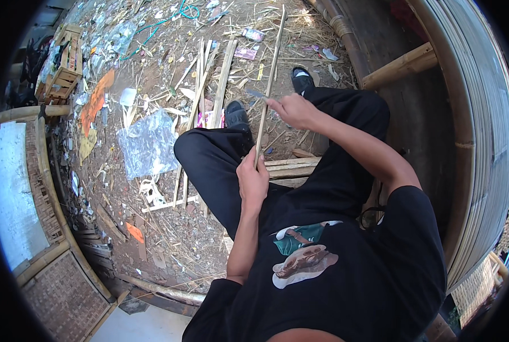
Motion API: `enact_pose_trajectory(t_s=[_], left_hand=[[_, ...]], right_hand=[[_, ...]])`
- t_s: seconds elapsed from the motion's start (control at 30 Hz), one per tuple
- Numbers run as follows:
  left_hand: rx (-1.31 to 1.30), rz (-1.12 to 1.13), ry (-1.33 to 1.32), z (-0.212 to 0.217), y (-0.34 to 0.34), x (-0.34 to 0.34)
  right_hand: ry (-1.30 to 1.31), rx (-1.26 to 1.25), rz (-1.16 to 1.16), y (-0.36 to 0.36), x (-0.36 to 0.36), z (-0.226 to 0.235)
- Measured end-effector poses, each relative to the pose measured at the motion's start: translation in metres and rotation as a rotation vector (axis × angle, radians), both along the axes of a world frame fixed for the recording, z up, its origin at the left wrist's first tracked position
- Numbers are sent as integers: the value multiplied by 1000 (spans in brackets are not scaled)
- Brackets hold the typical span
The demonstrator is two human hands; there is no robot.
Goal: The person whittles a thin wooden stick with a knife, repeatedly scraping the blade along the surface to smooth it.
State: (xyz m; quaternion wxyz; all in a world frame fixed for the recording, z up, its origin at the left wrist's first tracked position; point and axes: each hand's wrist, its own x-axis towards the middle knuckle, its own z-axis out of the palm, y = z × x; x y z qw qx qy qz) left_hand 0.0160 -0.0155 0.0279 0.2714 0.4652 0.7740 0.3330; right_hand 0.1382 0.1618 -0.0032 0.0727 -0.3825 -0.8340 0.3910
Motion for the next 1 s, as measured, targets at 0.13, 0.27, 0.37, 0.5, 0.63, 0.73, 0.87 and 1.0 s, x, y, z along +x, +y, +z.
enact_pose_trajectory(t_s=[0.13, 0.27, 0.37, 0.5, 0.63, 0.73, 0.87, 1.0], left_hand=[[-23, 8, -31, 10, 9, 4], [-89, -4, -53, 2, 7, 0], [-115, 10, -92, 6, 9, 2], [-127, 50, -66, 4, 7, 3], [-114, 52, -105, 1, 7, 2], [-202, 65, -91, 5, 11, 1], [-207, 32, -33, -6, 11, 1], [-269, 64, -79, 4, 13, 1]], right_hand=[[57, -19, 178, -42, -4, 2], [61, -93, 196, -64, -2, -3], [73, -126, 217, -48, 1, -7], [-117, -272, -91, -34, 2, -14], [-103, -306, 34, -38, 2, -16], [-123, -293, -23, -30, 1, -19], [-38, -277, 220, -65, -3, -13], [-76, -239, 89, -45, -13, -14]])
